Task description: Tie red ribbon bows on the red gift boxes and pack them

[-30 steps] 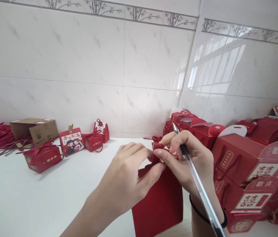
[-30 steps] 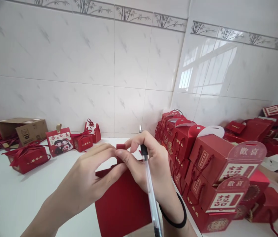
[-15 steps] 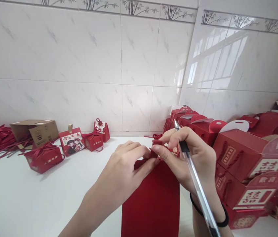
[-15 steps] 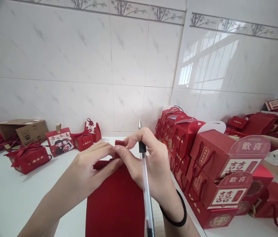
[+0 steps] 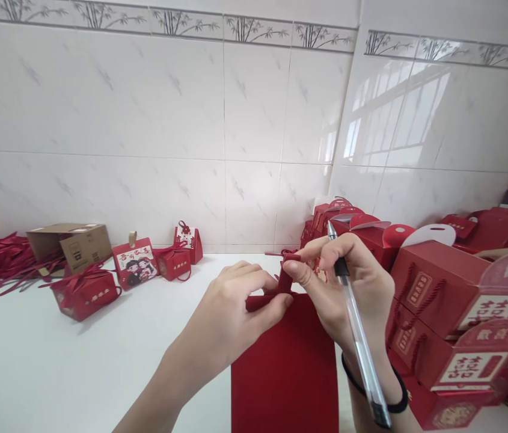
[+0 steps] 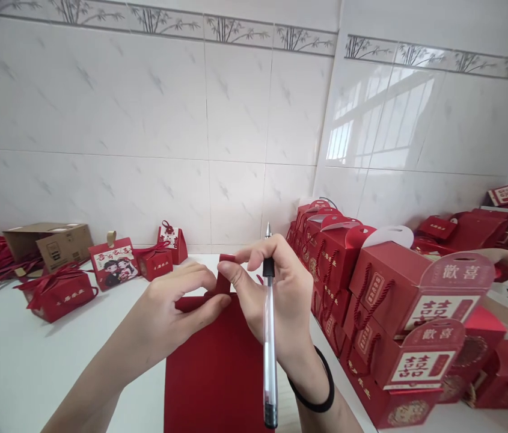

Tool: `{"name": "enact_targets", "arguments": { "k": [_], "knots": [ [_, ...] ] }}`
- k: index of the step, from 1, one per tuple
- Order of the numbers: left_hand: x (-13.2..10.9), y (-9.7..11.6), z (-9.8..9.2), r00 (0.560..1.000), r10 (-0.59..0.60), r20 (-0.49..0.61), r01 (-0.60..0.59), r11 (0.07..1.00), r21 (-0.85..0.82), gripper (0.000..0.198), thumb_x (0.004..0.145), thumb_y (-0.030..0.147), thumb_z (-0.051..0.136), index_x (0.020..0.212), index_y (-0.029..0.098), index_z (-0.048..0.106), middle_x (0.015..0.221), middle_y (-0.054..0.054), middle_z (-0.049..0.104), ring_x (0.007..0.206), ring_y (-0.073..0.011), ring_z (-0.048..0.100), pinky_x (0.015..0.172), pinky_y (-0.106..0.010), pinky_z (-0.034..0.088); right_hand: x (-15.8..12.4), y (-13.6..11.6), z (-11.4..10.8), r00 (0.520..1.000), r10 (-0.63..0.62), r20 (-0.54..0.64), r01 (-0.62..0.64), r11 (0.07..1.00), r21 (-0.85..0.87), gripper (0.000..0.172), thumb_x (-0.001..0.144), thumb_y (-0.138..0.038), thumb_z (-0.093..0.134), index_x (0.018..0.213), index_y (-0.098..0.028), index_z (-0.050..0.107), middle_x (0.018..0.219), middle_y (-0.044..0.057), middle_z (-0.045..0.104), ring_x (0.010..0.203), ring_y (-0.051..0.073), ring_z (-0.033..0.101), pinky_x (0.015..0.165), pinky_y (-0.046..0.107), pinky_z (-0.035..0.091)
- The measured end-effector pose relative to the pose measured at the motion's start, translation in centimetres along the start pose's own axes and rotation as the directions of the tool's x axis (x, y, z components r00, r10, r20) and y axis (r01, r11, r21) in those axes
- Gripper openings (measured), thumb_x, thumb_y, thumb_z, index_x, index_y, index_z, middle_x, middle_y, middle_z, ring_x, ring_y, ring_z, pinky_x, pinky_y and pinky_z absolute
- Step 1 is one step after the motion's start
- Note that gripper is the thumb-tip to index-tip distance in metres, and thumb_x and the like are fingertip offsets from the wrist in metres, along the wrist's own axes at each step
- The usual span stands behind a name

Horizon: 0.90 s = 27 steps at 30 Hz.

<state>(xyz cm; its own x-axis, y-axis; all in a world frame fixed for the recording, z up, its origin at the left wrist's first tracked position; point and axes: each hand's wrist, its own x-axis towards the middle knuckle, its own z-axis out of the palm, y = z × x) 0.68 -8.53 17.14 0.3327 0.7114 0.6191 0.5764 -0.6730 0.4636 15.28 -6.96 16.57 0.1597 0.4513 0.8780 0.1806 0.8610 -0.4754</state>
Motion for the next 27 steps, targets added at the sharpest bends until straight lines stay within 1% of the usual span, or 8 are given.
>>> {"name": "enact_targets", "arguments": {
  "k": [5,9,16,20,24,27],
  "knots": [
    [0.02,0.23,0.15,1.0,-0.009,-0.025,0.009,0.999,0.034,0.016,0.081,0.024,0.054,0.065,0.019,0.053,0.07,0.001,0.057,0.07,-0.0131,0.052,0.062,-0.025,0.043,-0.04,0.01,-0.04,1.0,-0.014,-0.011,0.014,1.0,-0.007,0.03,0.073,-0.019,0.071,0.068,-0.022,0.041,0.072,-0.002,0.062,0.058,0.013,0.057,0.049,0.024,0.048],
    [0.06,0.3,0.36,0.999,0.033,-0.021,-0.032,0.997,0.074,0.018,0.08,0.022,0.052,0.063,0.019,0.051,0.063,0.002,0.053,0.065,-0.012,0.049,0.061,-0.026,0.042,-0.04,-0.08,-0.13,1.0,-0.005,-0.011,0.004,1.0,-0.024,0.031,0.074,-0.022,0.071,0.069,-0.022,0.041,0.072,-0.001,0.061,0.062,0.015,0.059,0.053,0.027,0.05],
    [0.06,0.23,0.47,0.994,0.103,-0.032,-0.101,0.993,0.065,0.017,0.078,0.019,0.052,0.061,0.019,0.048,0.059,0.004,0.05,0.062,-0.0116,0.048,0.062,-0.026,0.041,0.07,-0.53,-0.42,0.999,-0.017,-0.033,0.016,0.999,-0.041,0.031,0.074,-0.019,0.071,0.069,-0.022,0.041,0.073,-0.002,0.06,0.067,0.016,0.06,0.057,0.029,0.049],
    [0.01,0.24,0.45,0.995,0.09,-0.046,-0.087,0.994,0.06,0.022,0.077,0.018,0.05,0.056,0.019,0.044,0.056,0.003,0.045,0.059,-0.0117,0.045,0.06,-0.026,0.041,0.06,-0.46,-0.26,0.999,-0.019,-0.039,0.018,1.0,-0.015,0.03,0.074,-0.019,0.071,0.069,-0.023,0.041,0.072,-0.002,0.06,0.065,0.016,0.06,0.055,0.029,0.049],
    [-0.1,0.28,0.6,0.997,0.052,-0.059,-0.049,0.997,0.054,0.024,0.077,0.019,0.05,0.055,0.019,0.041,0.055,0.003,0.042,0.058,-0.0119,0.043,0.059,-0.027,0.041,-0.07,-0.41,-0.19,0.999,-0.019,-0.035,0.02,1.0,0.018,0.03,0.074,-0.018,0.07,0.07,-0.023,0.041,0.073,-0.002,0.061,0.063,0.015,0.059,0.054,0.029,0.049],
    [-0.14,0.34,0.73,0.996,0.06,-0.073,-0.056,0.997,0.061,0.025,0.077,0.02,0.051,0.055,0.018,0.04,0.055,0.003,0.041,0.058,-0.0116,0.042,0.061,-0.028,0.041,-0.13,-0.51,-0.17,0.999,-0.024,-0.042,0.025,1.0,0.011,0.03,0.073,-0.017,0.071,0.07,-0.023,0.041,0.073,-0.001,0.06,0.064,0.016,0.06,0.056,0.03,0.049]
  ]
}}
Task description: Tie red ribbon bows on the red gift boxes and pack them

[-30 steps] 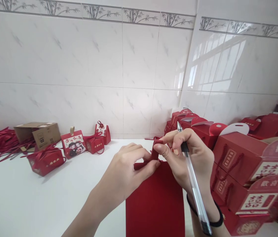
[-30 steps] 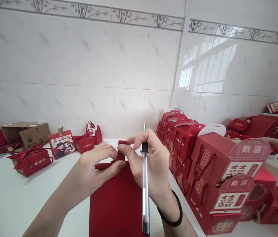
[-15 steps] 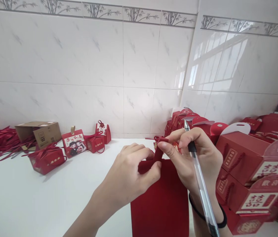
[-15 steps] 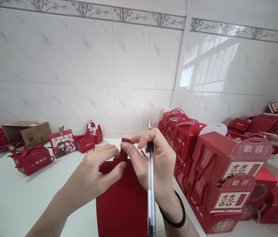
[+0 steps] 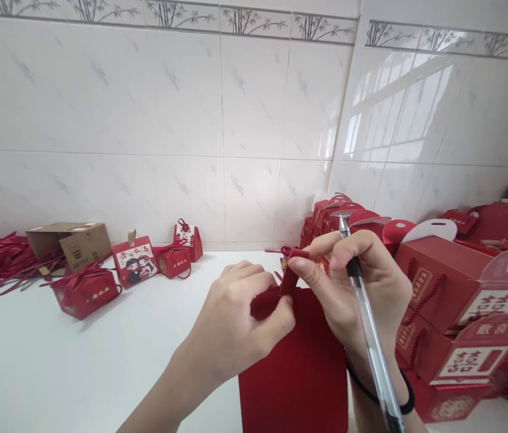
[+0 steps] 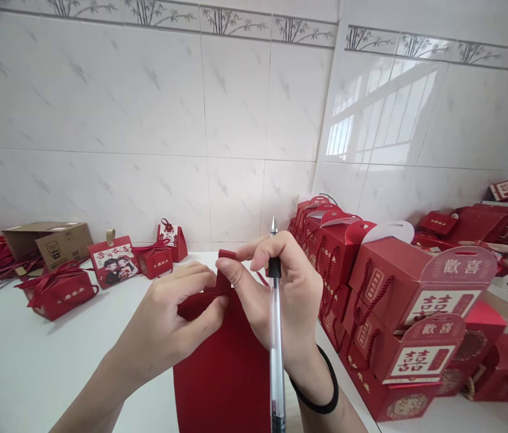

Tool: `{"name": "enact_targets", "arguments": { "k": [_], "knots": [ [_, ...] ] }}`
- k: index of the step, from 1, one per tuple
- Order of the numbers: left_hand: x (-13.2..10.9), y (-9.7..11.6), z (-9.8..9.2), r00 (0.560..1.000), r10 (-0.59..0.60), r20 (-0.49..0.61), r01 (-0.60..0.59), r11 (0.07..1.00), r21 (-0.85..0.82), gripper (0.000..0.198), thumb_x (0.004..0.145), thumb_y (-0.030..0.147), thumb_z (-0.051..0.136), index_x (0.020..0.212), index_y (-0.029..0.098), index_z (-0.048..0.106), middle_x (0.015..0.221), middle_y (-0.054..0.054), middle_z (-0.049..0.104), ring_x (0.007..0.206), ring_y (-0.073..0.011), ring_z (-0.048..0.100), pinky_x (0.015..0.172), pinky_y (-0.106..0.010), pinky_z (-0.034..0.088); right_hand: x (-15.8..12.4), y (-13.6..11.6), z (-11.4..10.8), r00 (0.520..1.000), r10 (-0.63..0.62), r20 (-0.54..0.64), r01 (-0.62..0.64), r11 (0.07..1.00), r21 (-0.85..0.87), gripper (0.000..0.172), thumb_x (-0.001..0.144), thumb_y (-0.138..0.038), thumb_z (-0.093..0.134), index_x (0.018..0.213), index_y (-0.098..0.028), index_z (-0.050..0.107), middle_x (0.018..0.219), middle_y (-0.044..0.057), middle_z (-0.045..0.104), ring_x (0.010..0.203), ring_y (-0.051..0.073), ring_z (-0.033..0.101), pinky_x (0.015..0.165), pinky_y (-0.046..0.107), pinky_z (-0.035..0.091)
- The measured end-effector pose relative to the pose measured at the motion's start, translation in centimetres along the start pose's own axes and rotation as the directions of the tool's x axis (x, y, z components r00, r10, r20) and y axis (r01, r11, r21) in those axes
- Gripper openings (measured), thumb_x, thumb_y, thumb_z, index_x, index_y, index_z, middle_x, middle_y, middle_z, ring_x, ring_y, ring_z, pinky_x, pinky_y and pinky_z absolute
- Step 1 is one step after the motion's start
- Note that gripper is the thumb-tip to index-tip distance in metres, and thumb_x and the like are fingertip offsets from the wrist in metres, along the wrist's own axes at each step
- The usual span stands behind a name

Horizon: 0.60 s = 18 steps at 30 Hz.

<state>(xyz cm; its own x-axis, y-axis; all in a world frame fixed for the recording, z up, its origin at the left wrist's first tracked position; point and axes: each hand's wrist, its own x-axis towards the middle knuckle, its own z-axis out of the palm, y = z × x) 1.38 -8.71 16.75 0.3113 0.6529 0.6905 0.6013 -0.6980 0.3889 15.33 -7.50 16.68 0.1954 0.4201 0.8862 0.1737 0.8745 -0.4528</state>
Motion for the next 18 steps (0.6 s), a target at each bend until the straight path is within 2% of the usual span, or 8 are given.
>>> {"name": "enact_targets", "arguments": {
  "k": [3,7,10,12,14,18],
  "knots": [
    [0.0,0.0,0.1,0.999,0.017,-0.034,-0.017,1.0,-0.025,0.021,0.081,0.021,0.05,0.061,0.018,0.048,0.059,0.002,0.049,0.061,-0.0118,0.046,0.062,-0.027,0.042,0.0,0.1,0.2,0.999,-0.038,-0.009,0.038,0.999,0.001,0.031,0.074,-0.015,0.071,0.07,-0.023,0.041,0.072,-0.001,0.06,0.065,0.017,0.06,0.058,0.031,0.05],
    [0.0,-0.1,0.1,0.987,0.072,-0.144,-0.081,0.995,-0.052,0.012,0.084,0.02,0.05,0.073,0.019,0.055,0.069,0.001,0.054,0.064,-0.0102,0.05,0.057,-0.022,0.041,0.1,0.5,0.2,0.979,-0.202,-0.03,0.203,0.979,0.037,0.029,0.077,-0.013,0.067,0.071,-0.023,0.041,0.075,-0.002,0.062,0.071,0.017,0.062,0.066,0.033,0.05],
    [0.0,-0.3,-0.3,0.964,0.066,-0.259,-0.08,0.996,-0.045,0.017,0.084,0.016,0.05,0.067,0.019,0.048,0.064,0.003,0.049,0.057,-0.0077,0.046,0.052,-0.02,0.039,0.3,0.5,-0.3,0.986,-0.122,0.117,0.124,0.992,-0.012,0.024,0.079,-0.018,0.066,0.078,-0.024,0.043,0.09,0.002,0.066,0.086,0.021,0.063,0.072,0.035,0.051],
    [0.0,-0.4,-0.6,0.947,0.037,-0.318,-0.05,0.998,-0.035,0.022,0.084,0.016,0.05,0.064,0.019,0.043,0.061,0.004,0.046,0.056,-0.0076,0.044,0.051,-0.02,0.038,0.3,0.4,-0.7,0.967,-0.035,0.253,0.055,0.996,-0.07,0.024,0.078,-0.022,0.068,0.081,-0.023,0.044,0.099,0.004,0.065,0.092,0.022,0.062,0.074,0.034,0.051],
    [0.0,-0.4,-0.8,0.938,0.046,-0.345,-0.056,0.998,-0.02,0.024,0.084,0.016,0.05,0.062,0.019,0.04,0.06,0.004,0.044,0.055,-0.0078,0.043,0.051,-0.021,0.037,0.3,0.1,-1.0,0.939,-0.009,0.343,0.051,0.992,-0.114,0.023,0.077,-0.021,0.067,0.08,-0.023,0.044,0.098,0.002,0.064,0.092,0.021,0.062,0.073,0.031,0.051],
    [-0.2,-0.3,-0.5,0.917,0.147,-0.371,-0.151,0.988,0.017,0.024,0.081,0.012,0.052,0.063,0.019,0.039,0.059,0.004,0.04,0.054,-0.0079,0.039,0.049,-0.022,0.034,0.1,-0.4,-1.0,0.924,-0.041,0.381,0.104,0.984,-0.146,0.019,0.079,-0.016,0.062,0.078,-0.023,0.045,0.084,-0.001,0.062,0.081,0.016,0.061,0.064,0.025,0.049]
  ]
}}
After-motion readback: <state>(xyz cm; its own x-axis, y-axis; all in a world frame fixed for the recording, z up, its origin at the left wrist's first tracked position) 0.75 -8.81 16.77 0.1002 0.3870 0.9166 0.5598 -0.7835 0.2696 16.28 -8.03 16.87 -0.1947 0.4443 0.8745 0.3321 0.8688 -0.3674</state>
